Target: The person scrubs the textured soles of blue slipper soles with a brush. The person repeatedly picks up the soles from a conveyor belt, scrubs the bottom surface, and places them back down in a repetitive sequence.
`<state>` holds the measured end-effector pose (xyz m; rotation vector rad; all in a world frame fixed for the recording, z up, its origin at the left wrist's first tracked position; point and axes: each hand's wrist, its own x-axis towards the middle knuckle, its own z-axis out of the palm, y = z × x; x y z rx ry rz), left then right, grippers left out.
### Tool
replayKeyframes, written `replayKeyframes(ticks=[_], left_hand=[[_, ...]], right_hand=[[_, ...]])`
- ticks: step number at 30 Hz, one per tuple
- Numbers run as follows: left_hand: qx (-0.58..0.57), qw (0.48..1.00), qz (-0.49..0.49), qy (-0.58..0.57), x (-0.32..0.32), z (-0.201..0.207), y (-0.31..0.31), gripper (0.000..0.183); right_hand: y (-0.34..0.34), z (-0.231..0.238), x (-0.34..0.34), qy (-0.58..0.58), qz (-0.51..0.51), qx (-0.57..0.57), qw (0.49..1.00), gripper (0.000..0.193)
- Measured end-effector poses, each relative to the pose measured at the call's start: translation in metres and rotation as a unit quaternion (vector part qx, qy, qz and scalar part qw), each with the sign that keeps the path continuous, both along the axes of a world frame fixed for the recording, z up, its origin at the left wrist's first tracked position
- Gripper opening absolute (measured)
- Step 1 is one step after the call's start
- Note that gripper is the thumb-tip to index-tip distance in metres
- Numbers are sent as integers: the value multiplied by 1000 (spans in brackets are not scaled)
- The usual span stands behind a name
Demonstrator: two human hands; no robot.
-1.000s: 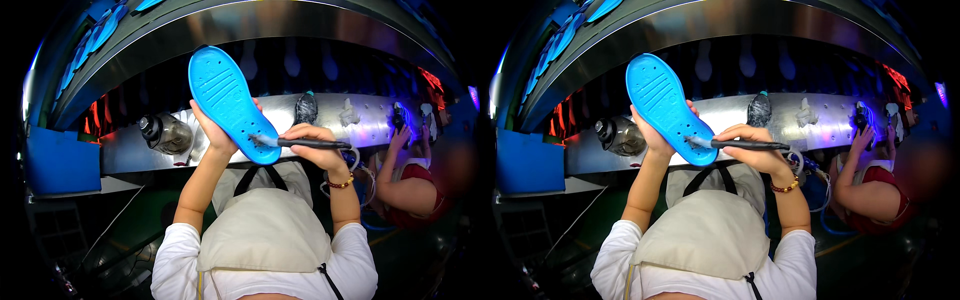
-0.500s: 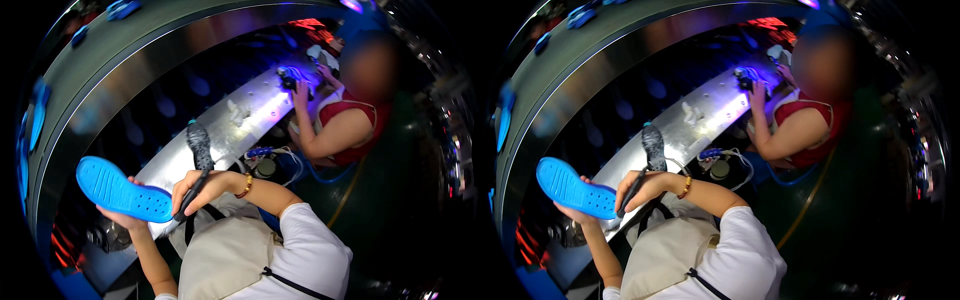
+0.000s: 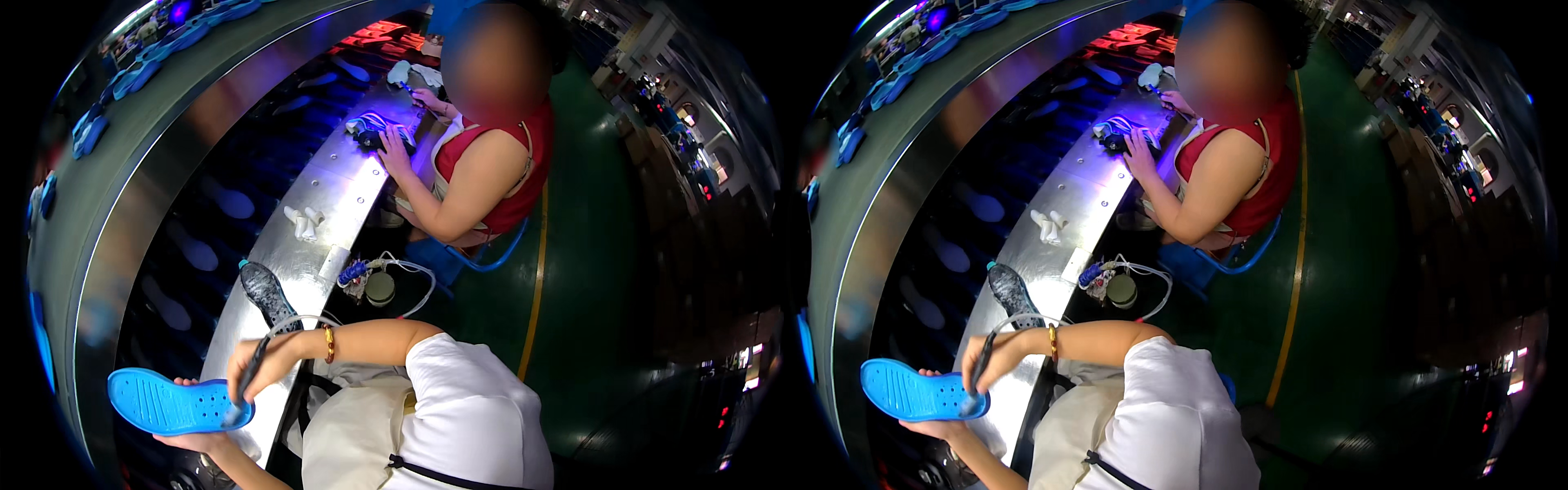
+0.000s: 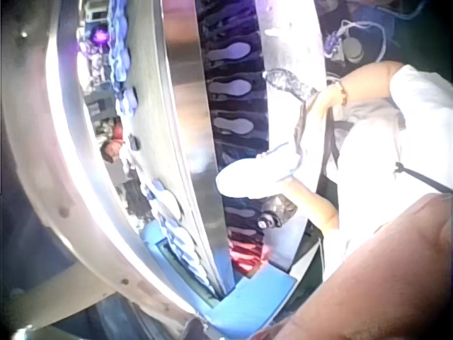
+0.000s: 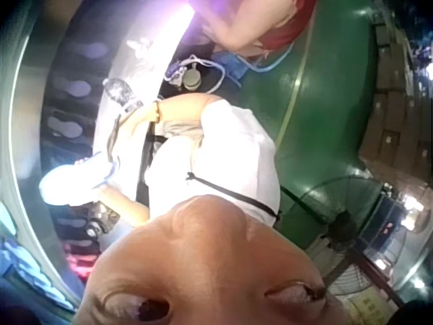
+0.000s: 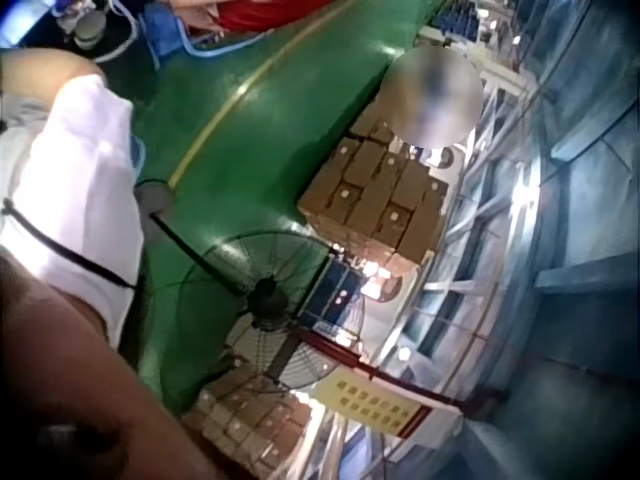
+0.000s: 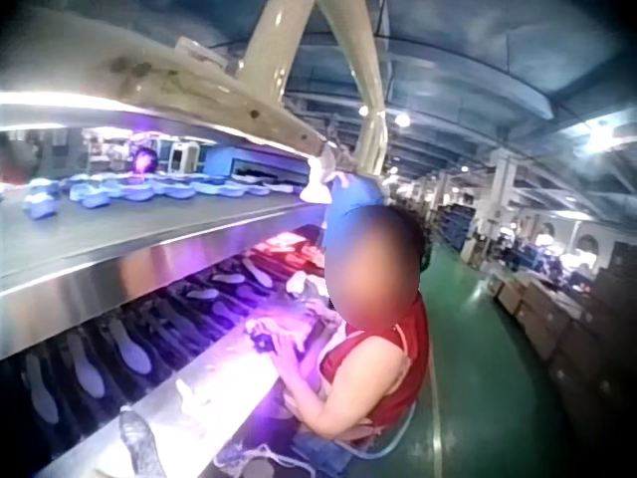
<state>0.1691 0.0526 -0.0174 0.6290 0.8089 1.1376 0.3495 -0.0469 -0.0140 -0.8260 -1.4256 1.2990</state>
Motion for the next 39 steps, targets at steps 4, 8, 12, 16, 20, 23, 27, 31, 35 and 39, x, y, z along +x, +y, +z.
replayKeyframes(ticks=[4, 8, 12, 16, 20, 23, 27, 31, 35, 39], left_hand=[[175, 942, -230, -171, -21, -19, 16, 87], [-36, 998, 26, -46, 21, 34, -14, 87], [119, 936, -179, -277, 14, 0, -29, 89], [16, 942, -183, -279, 3, -18, -32, 72], [53, 945, -263, -187, -19, -40, -17, 65], [18, 921, -333, -200, -24, -29, -21, 58], [-6, 913, -384, -139, -32, -23, -17, 57], [-93, 891, -427, -118, -29, -5, -21, 58], [-54, 859, -507, 34, -29, -1, -19, 60], [-86, 869, -482, 73, -34, -2, -24, 58]], right_hand=[[3, -8, 10, 85, 75, 9, 994, 23], [4, -5, 7, 97, -19, -46, 994, 21], [1, -8, -11, 232, -67, -113, 964, 22], [-7, 18, -11, -2, -41, 8, 999, 26], [-11, 28, 7, -82, 120, 71, 987, 25], [-13, 36, -3, -63, -17, -151, 986, 22], [-8, 27, -5, -145, 134, 82, 977, 23], [-5, 39, 13, -126, 155, 95, 975, 22], [-1, 45, 12, -210, 188, 78, 956, 24], [-1, 55, 25, -237, 212, 95, 943, 25]])
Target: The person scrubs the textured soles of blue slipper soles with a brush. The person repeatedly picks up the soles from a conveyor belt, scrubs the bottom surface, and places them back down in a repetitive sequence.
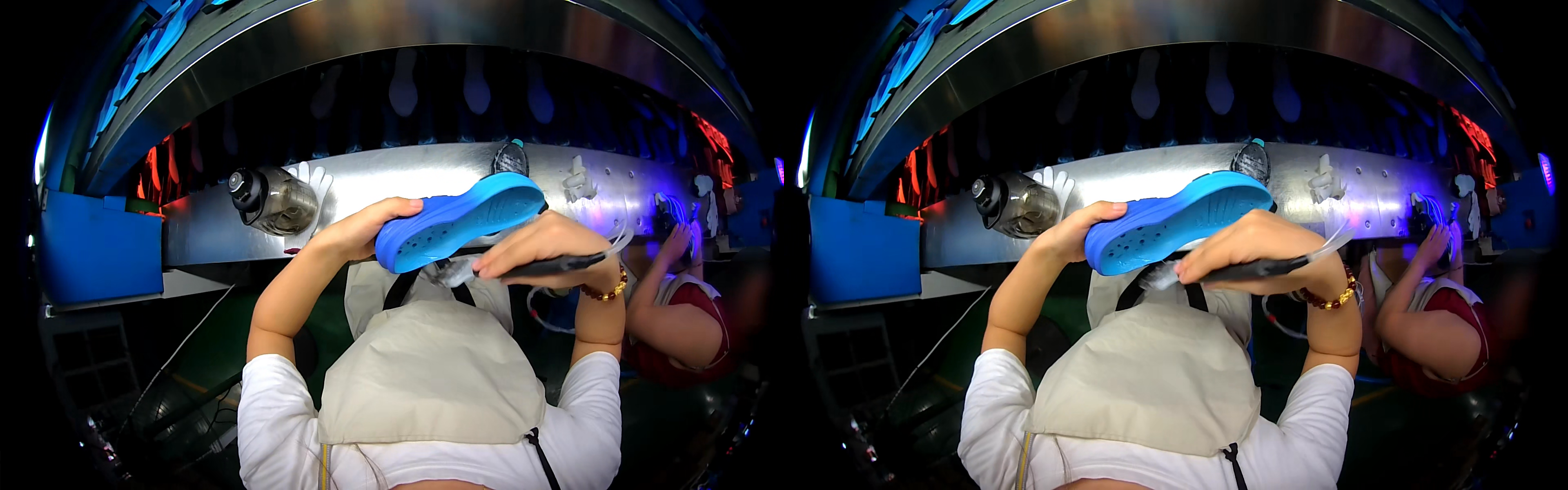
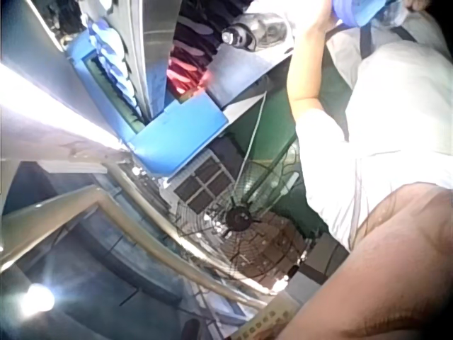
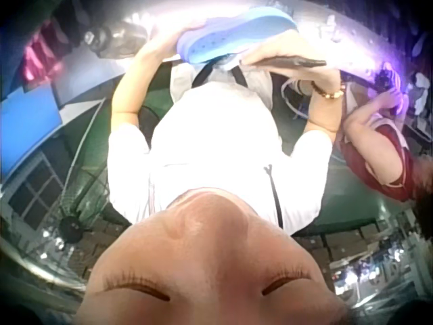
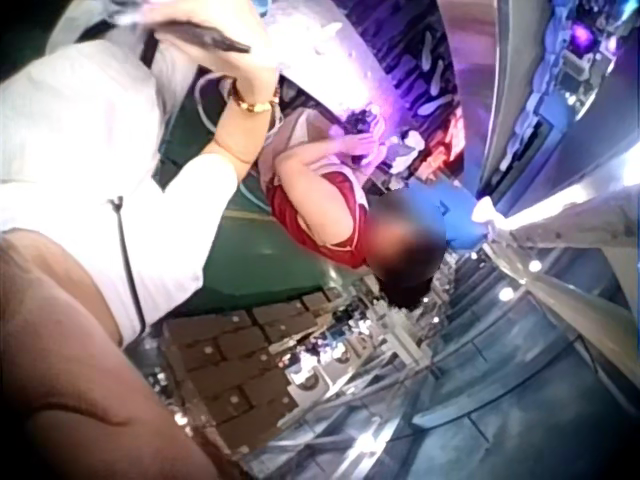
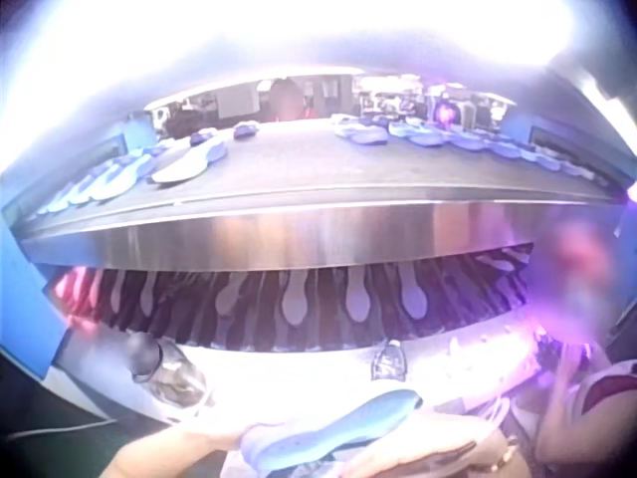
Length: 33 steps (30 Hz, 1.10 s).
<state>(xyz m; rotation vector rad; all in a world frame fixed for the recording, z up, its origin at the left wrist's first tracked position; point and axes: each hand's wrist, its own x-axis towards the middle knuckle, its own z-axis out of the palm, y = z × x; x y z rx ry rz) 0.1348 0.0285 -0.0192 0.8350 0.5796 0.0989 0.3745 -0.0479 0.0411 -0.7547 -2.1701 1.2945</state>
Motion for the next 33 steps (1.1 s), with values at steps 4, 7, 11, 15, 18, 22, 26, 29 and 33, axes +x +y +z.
replayKeyframes(ticks=[4, 7, 11, 15, 18, 22, 26, 29, 33], left_hand=[[17, 1000, 10, -19, -11, -1, 5, 57], [72, 997, 1, -3, -17, -6, 2, 60], [1, 997, 76, 0, -30, -7, 5, 65], [89, 992, 67, -51, -42, -9, 10, 66], [-202, 928, 120, -291, -45, -25, 18, 63], [-123, 884, 259, -369, 6, -62, -3, 72], [-146, 908, 261, -294, 23, -74, -15, 82], [-151, 906, 274, -284, 22, -75, -12, 84], [-116, 888, 358, -262, 6, -66, -6, 85]], right_hand=[[3, -15, -1, 11, -43, 15, 999, 22], [-5, -11, 7, -31, -24, 16, 999, 21], [1, -22, 8, 46, -151, 37, 987, 22], [-13, -29, 5, 36, -130, 4, 991, 23], [-16, -17, -1, 86, -128, 65, 986, 23], [-4, -41, -24, 90, -267, 68, 957, 20], [11, -58, -33, 90, -306, 47, 947, 18], [4, -59, -54, -12, -245, 198, 949, 18], [-23, -41, -57, -27, -78, 158, 984, 17]])
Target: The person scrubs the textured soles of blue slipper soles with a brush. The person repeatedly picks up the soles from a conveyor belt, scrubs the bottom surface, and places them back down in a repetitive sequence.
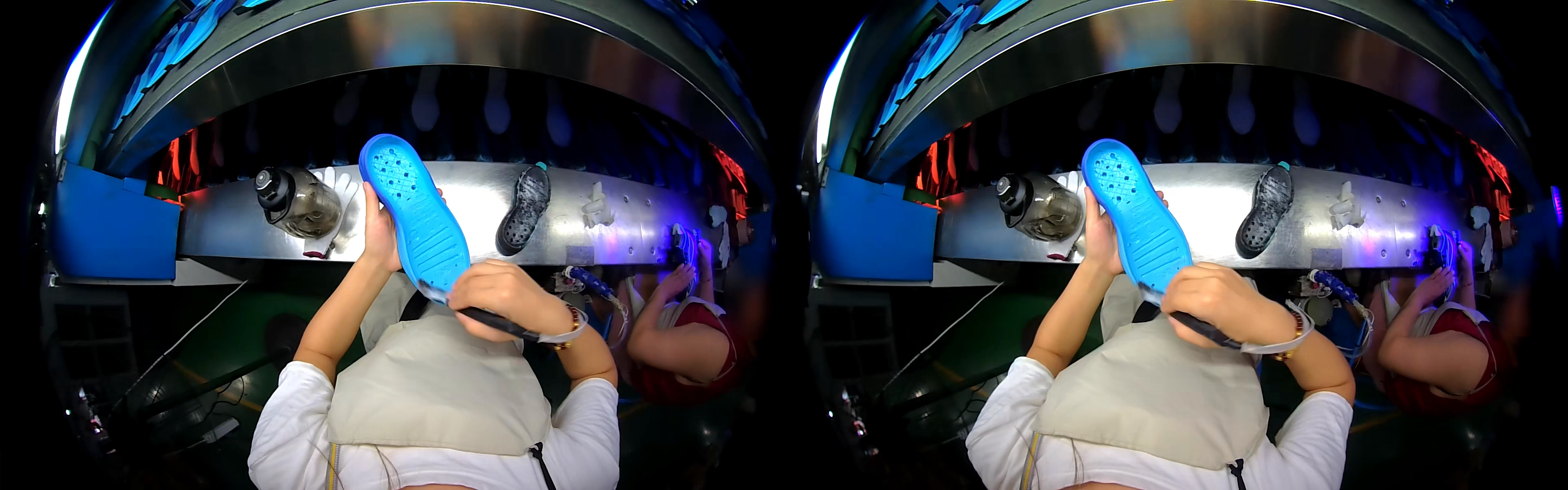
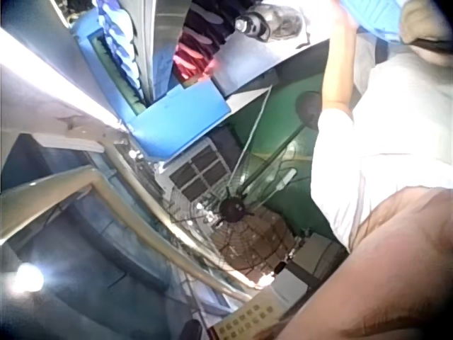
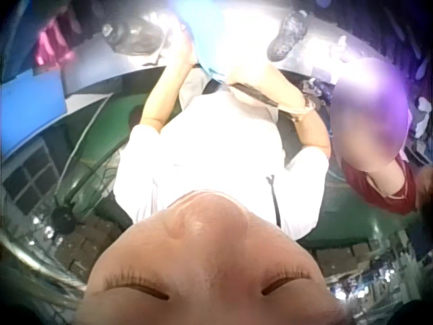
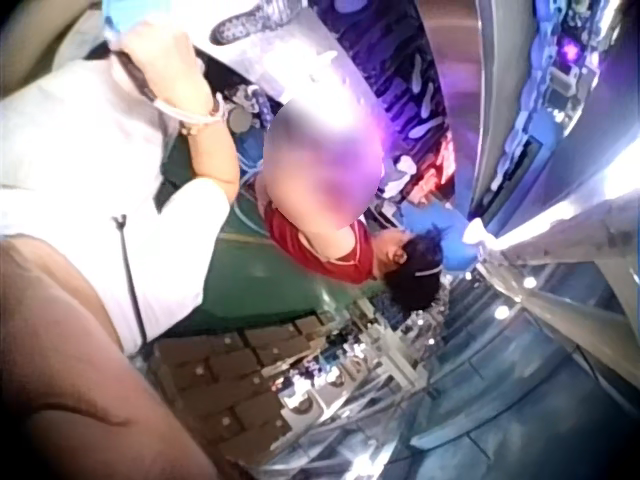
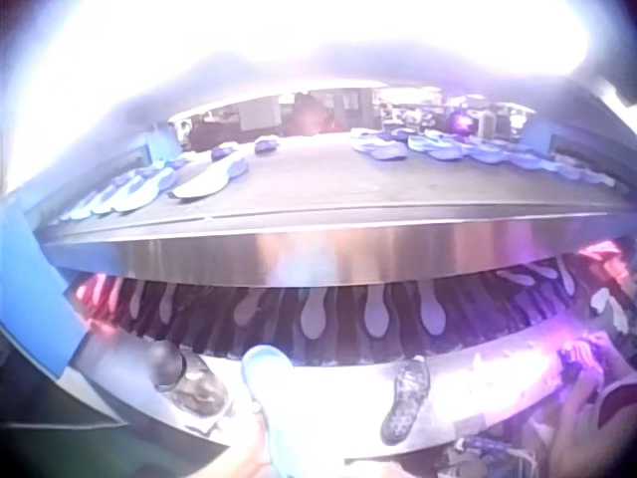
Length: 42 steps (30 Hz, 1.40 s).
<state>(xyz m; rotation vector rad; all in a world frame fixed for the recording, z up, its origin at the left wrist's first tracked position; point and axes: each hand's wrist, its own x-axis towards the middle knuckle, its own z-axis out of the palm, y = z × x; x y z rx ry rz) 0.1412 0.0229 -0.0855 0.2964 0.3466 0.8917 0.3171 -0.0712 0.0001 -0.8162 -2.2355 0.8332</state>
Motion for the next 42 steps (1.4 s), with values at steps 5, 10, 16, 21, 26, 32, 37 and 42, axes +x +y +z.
replayKeyframes(ticks=[5, 10, 16, 21, 26, 32, 37, 42], left_hand=[[11, 997, -15, -71, 15, 25, -10, 86], [66, 994, 36, -79, 2, 25, 4, 82], [22, 994, 81, -65, -3, 47, 6, 82], [68, 993, 30, -92, -8, 64, 15, 82], [76, 992, 97, -28, 1, 83, 0, 78], [111, 991, 43, 54, 5, 63, -21, 65], [100, 994, 51, -10, 6, 62, -12, 63], [100, 994, 31, 11, 3, 63, -8, 65]], right_hand=[[26, 7, 11, 136, -147, -55, 978, 17], [10, 15, 1, 115, 18, -61, 991, 18], [7, -5, 15, 109, -76, -78, 988, 24], [15, -10, 33, 259, 15, -214, 942, 23], [10, -8, 8, 456, -157, -338, 808, 22], [-3, 3, -8, 300, -114, -202, 925, 19], [8, 0, -5, 364, -129, -195, 901, 24], [12, 22, 7, 277, 12, -165, 946, 22]])
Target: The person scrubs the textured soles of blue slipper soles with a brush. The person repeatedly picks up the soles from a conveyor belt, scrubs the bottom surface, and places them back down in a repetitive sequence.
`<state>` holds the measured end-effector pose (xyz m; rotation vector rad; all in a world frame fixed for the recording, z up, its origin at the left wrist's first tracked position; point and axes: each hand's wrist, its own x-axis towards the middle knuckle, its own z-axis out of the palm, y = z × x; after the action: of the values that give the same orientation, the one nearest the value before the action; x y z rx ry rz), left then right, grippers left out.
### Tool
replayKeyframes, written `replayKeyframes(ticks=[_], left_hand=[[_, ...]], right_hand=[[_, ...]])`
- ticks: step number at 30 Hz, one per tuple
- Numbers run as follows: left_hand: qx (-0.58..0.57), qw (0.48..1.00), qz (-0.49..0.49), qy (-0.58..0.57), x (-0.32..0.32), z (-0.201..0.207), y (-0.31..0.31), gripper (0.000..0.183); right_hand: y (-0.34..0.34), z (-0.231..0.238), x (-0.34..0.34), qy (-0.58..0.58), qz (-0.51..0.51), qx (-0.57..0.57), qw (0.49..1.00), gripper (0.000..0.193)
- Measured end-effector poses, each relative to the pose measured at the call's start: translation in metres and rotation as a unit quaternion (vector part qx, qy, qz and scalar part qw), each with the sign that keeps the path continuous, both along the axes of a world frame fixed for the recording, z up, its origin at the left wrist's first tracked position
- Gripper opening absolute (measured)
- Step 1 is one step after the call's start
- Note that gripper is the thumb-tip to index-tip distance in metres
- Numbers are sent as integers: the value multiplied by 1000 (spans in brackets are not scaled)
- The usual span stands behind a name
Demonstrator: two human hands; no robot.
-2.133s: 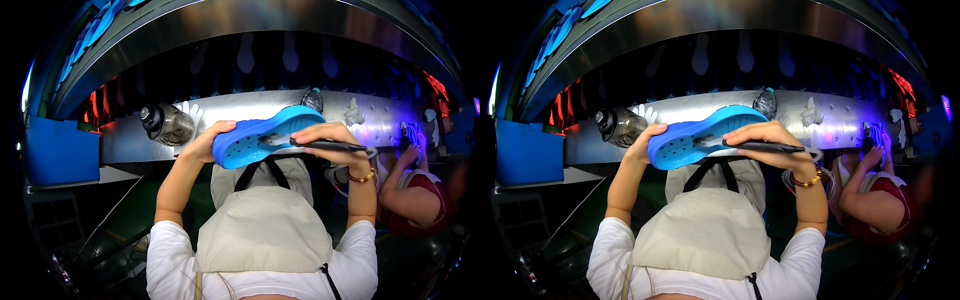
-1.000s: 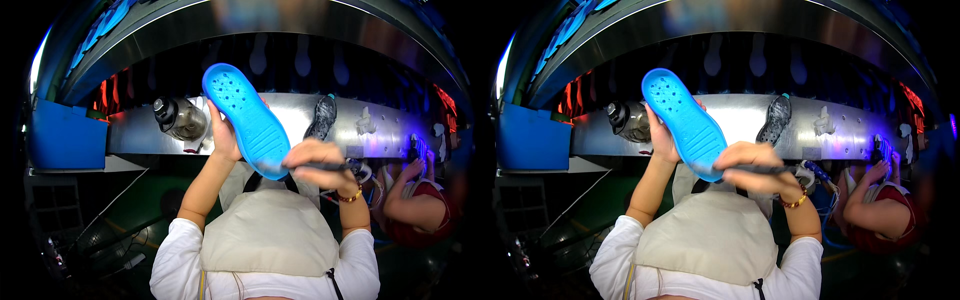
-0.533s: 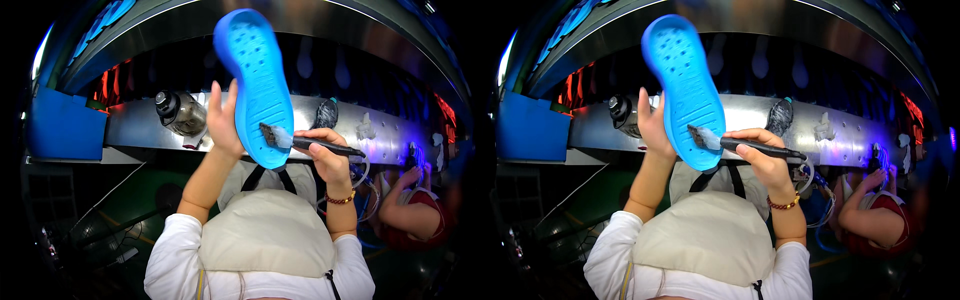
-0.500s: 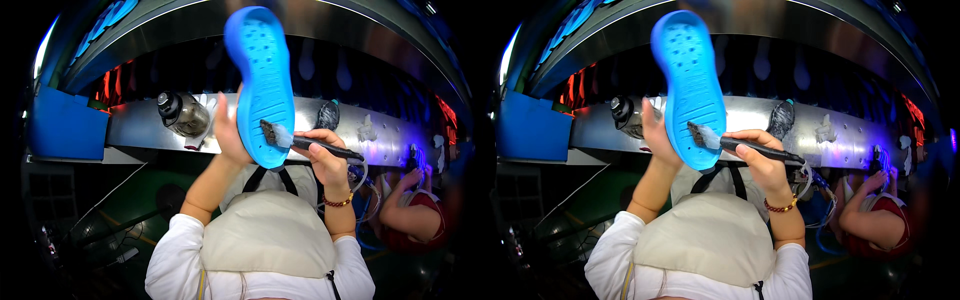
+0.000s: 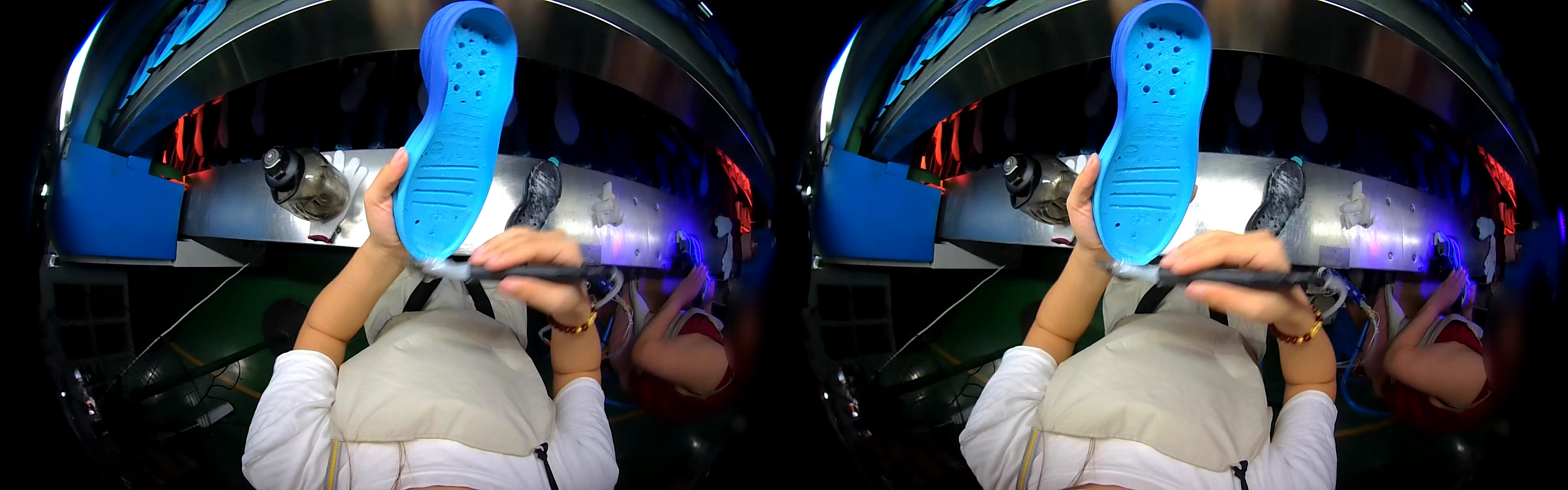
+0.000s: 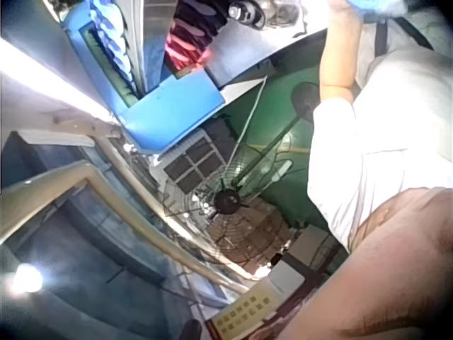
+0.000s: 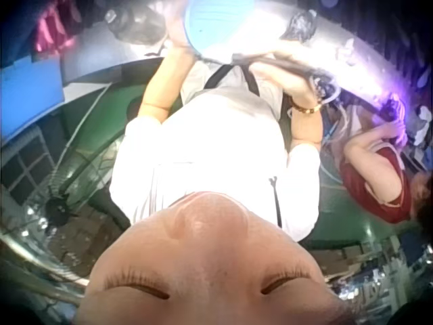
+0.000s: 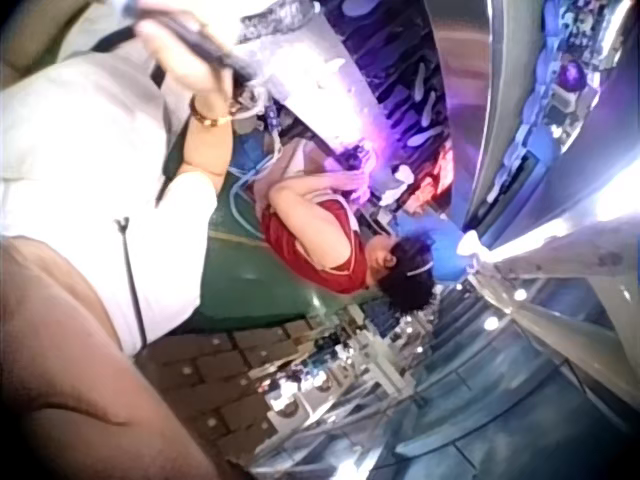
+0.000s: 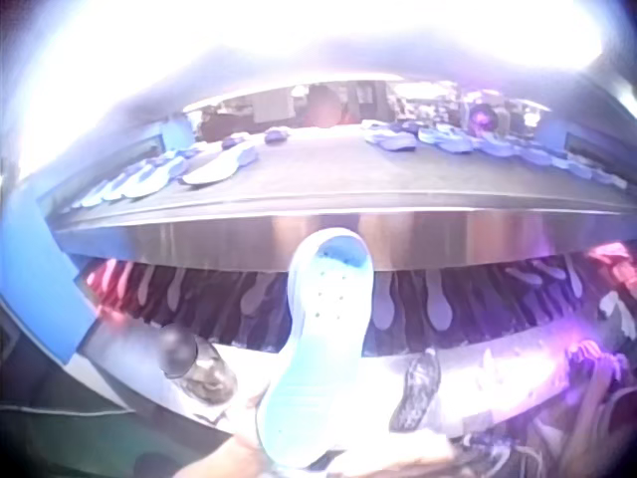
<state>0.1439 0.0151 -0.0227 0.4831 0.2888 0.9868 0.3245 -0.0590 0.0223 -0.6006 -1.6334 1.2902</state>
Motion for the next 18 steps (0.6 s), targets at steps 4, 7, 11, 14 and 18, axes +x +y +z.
replayKeyframes(ticks=[4, 7, 11, 14, 18], left_hand=[[16, 997, -40, -67, 0, 8, 2, 50], [15, 995, -55, -87, -4, 7, 5, 49], [7, 995, -83, -48, -4, 13, 9, 50], [-61, 990, -112, -63, -6, 8, 12, 50], [-68, 977, -192, -65, -13, 1, 15, 47]], right_hand=[[8, -4, 10, -79, -107, -14, 991, 21], [6, 3, 3, -125, -4, 87, 988, 20], [6, -5, 2, -101, -87, 25, 991, 18], [-4, 7, -11, -176, 29, 147, 973, 19], [-2, 6, 6, -121, 39, 97, 987, 20]])
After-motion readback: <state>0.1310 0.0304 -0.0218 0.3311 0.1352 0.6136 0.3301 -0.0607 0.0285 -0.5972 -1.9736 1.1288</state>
